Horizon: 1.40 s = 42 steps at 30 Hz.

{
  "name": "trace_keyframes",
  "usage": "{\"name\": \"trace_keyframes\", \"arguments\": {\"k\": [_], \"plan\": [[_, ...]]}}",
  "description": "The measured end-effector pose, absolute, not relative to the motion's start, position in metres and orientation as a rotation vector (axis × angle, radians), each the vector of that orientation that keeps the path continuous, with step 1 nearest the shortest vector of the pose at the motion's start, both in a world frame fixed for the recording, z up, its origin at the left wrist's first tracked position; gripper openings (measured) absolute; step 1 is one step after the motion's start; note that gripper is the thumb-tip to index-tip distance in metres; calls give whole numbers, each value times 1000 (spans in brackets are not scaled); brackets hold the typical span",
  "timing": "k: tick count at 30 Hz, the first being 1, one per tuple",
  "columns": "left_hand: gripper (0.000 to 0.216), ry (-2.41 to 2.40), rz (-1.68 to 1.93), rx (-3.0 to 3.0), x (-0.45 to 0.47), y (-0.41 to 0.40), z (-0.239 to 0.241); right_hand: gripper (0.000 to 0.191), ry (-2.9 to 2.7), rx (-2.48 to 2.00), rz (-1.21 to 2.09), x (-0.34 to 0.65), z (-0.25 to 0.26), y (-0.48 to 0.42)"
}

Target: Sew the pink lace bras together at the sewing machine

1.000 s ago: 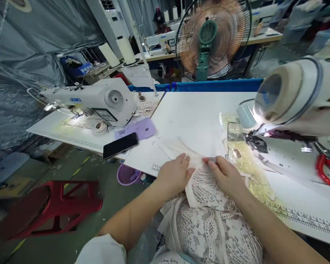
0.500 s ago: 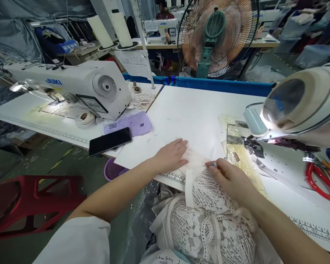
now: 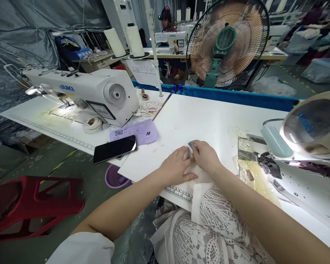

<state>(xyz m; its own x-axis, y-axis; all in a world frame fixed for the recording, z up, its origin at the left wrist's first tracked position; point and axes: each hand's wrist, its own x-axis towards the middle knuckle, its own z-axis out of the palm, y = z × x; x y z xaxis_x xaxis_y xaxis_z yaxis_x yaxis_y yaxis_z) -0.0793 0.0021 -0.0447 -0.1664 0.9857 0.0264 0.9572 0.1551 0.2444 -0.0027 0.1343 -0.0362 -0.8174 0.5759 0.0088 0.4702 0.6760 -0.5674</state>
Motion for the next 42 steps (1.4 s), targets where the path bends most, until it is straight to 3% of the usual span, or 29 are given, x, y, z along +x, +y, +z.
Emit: {"name": "trace_keyframes", "arguments": {"k": [5, 13, 35, 42], "plan": [[66, 2307, 397, 1891, -83, 0, -43, 29, -2676, -797, 730, 0, -53, 138], [73, 2337, 212, 2006, -83, 1, -40, 31, -2799, -754, 572, -5, -47, 133], [72, 2354, 161, 1928, -82, 3, -40, 22, -3164, -633, 201, -11, -24, 125], [70, 2395, 114, 1943, -80, 3, -40, 28, -3230, -708, 101, 10, -18, 128]]}}
